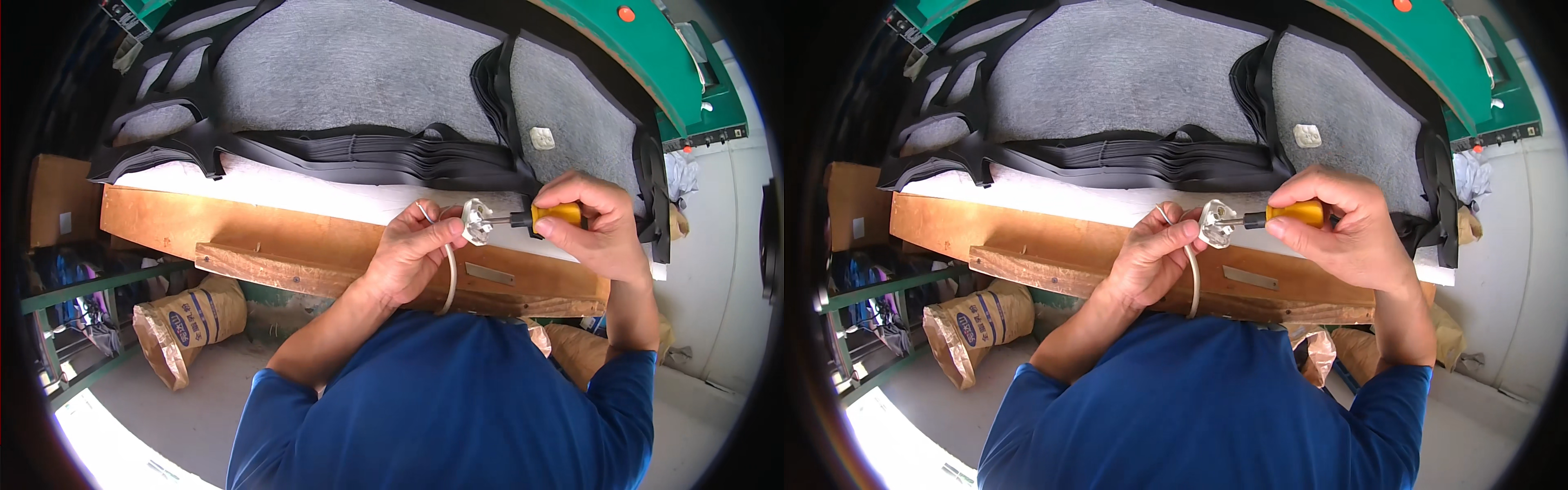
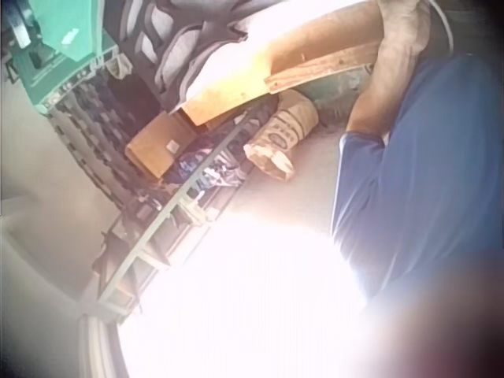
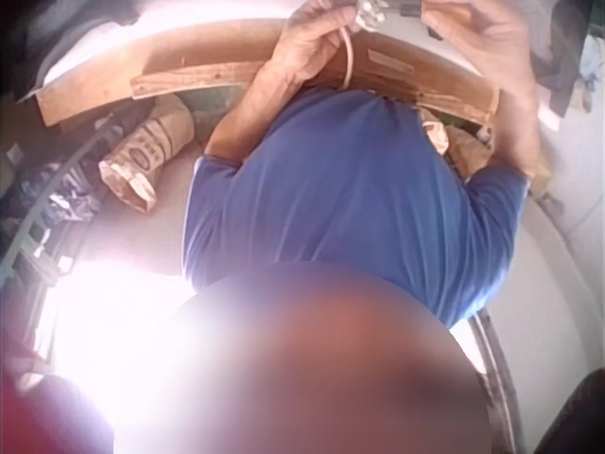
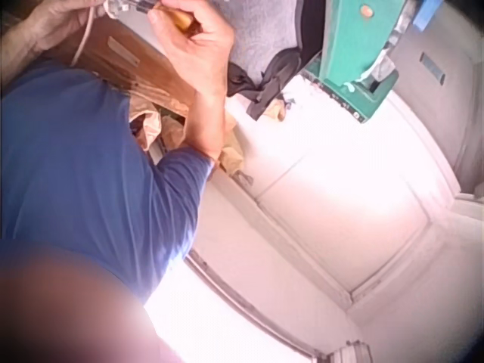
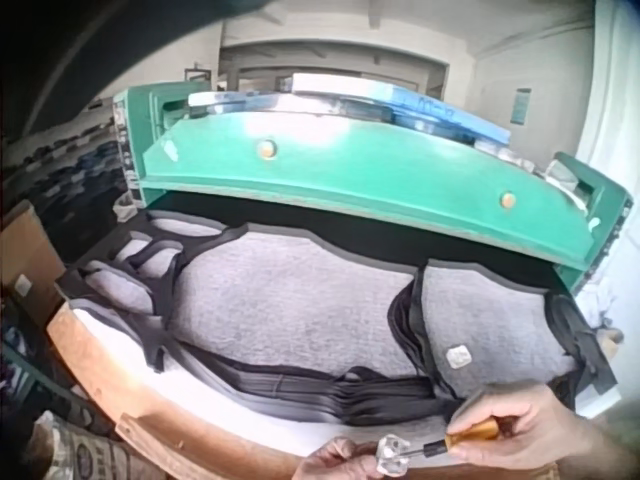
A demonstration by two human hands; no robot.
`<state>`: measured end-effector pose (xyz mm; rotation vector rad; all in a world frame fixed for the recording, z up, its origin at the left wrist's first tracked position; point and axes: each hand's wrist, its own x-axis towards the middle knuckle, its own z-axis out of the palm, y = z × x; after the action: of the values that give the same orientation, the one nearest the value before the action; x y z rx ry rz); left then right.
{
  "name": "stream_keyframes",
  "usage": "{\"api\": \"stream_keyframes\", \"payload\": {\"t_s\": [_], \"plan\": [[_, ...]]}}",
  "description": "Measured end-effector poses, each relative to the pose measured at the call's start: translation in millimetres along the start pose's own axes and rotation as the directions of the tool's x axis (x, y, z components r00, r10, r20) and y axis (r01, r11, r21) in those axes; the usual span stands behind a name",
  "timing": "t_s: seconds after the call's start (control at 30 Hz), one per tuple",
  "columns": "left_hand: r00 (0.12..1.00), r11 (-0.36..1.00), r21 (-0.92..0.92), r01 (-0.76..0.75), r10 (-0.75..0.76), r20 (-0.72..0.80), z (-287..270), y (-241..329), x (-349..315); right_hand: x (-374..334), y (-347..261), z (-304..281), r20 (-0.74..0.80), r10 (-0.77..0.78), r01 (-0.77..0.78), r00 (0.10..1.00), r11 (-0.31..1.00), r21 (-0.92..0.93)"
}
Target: The person is preparing wires and assembling them into an electrical plug using tools.
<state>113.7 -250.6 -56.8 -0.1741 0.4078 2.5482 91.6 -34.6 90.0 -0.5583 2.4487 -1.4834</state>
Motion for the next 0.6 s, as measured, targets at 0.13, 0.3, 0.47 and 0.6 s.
{"api": "stream_keyframes", "payload": {"t_s": [0.13,0.3,0.47,0.6], "plan": [[0.999,0.999,-0.033,0.012,-0.013,-0.042,5.2,0.7,2.4,2.8,3.0,2.9,-0.022,0.013,-0.013,1.000,1.000,-0.027],[0.999,1.000,0.002,0.029,-0.029,-0.043,5.2,1.5,3.2,8.4,1.8,-0.1,-0.032,0.045,-0.045,0.998,0.999,0.001],[1.000,1.000,0.009,0.018,-0.018,-0.024,5.3,0.9,3.5,13.7,0.4,-4.4,0.020,0.017,-0.016,1.000,0.998,-0.066],[0.999,1.000,0.005,0.002,-0.002,-0.035,7.8,0.8,2.4,19.4,-1.9,-5.7,0.036,0.034,-0.033,0.999,0.999,-0.027]]}}
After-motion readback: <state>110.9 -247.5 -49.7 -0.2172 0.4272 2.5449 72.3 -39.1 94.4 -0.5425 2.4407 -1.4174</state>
